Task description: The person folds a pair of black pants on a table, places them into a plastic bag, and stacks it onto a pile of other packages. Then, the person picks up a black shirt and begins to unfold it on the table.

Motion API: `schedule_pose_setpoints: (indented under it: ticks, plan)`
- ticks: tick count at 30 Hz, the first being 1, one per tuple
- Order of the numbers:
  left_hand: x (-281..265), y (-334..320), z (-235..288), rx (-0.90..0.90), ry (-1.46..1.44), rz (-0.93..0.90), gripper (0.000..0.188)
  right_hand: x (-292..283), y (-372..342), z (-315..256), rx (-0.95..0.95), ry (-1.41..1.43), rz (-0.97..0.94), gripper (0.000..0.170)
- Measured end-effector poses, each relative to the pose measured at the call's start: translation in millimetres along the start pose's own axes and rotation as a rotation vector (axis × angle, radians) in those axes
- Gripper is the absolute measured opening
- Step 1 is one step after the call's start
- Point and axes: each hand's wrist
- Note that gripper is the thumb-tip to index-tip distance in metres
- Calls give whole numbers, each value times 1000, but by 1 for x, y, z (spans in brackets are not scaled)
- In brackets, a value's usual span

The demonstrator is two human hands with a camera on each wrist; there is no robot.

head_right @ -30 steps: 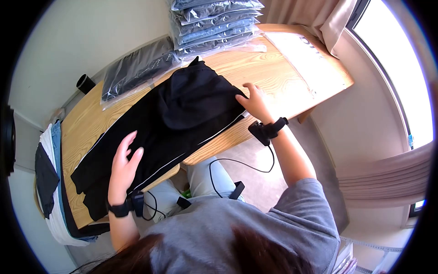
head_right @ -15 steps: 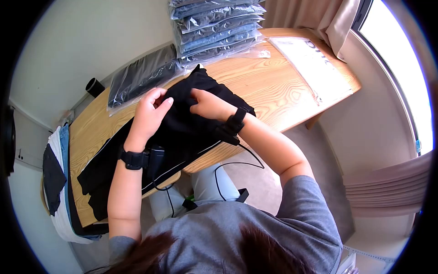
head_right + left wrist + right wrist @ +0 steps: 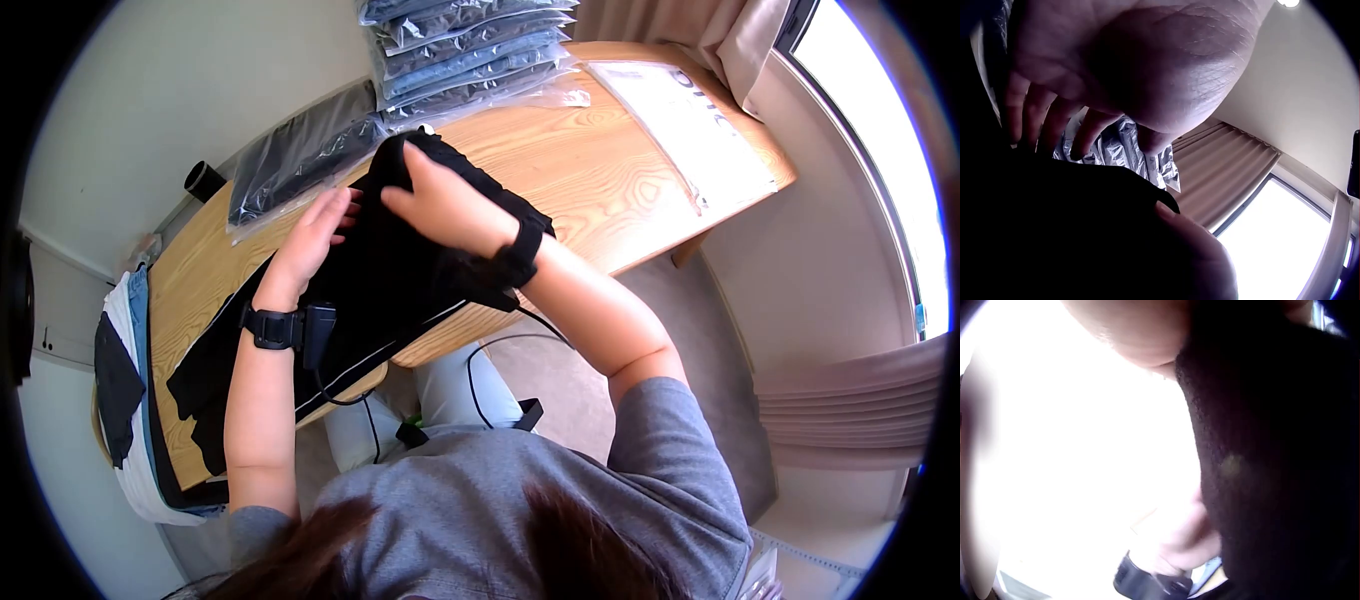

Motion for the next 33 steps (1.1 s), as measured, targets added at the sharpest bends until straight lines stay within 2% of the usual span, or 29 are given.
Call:
schedule_pose_setpoints:
  ticks: [1, 2, 3, 4, 5, 6, 8, 9, 10, 12, 14, 15, 16, 17, 18, 20, 22, 25, 26, 28, 30, 33]
  plan:
    - [3, 2, -6, -2, -1, -3, 42, -6, -3, -24, 70, 123, 80, 53]
    - [6, 6, -14, 71, 86, 44, 47, -2, 1, -34, 190, 772, 202, 29]
    - [7, 5, -9, 145, 174, 93, 51, -9, 4, -35, 258, 1039, 201, 26]
    - [7, 1, -4, 143, 173, 93, 51, -18, 8, -34, 327, 1306, 198, 24]
    - [6, -5, 1, -24, 42, 58, 59, -23, 6, -32, 456, 1367, 164, 22]
    - [5, -11, 7, -188, -89, 26, 67, -23, 0, -32, 455, 1366, 161, 22]
    - [5, -13, -1, -186, -167, 15, 70, -17, -21, -29, 518, 933, 111, 22]
    - [8, -14, -7, -190, -243, -7, 73, -5, -32, -23, -61, 351, -63, 27]
    - [15, -13, -14, -30, -135, 41, 70, -13, -34, -19, 515, 414, -317, 36]
    - [27, -13, -23, 94, 35, 28, 66, -20, -33, -14, 440, -30, -534, 37]
    - [36, -21, -13, 186, 224, 49, 64, -35, -20, 20, 35, -159, -368, 33]
    - [42, -23, -14, 197, 314, 65, 64, -47, -3, 13, 280, -75, -376, 27]
    - [47, -24, -15, 208, 404, 83, 65, -58, 12, 7, 271, -129, -283, 25]
    - [49, -26, -13, 195, 410, 55, 61, -63, 32, 30, 250, -62, -189, 24]
    - [54, -25, -17, 200, 416, 54, 56, -67, 49, 39, 35, -202, -133, 25]
    - [61, -26, -19, 205, 452, 77, 50, -70, 87, 56, -2, -389, -99, 27]
    - [63, -28, -15, 221, 472, 80, 38, -68, 114, 78, -116, -488, -122, 32]
    - [62, -32, -12, 196, 468, 77, 31, -72, 150, 101, -23, -355, -507, 54]
    - [62, -32, -13, 193, 469, 86, 31, -75, 163, 119, -36, -194, -595, 52]
    - [62, -31, -17, 237, 389, 141, 29, -76, 164, 108, 259, -71, -632, 54]
    - [62, -30, -18, 252, 406, 194, 30, -77, 167, 127, 246, 5, -678, 61]
    - [59, -26, -18, 260, 381, 123, 34, -71, 169, 133, 327, 137, -677, 67]
Point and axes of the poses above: each hand's wrist, its own y-axis towards the middle knuckle, its own x-axis out of the palm, z = x × y, and after that the axes turned 11 degrees about y, right-handed
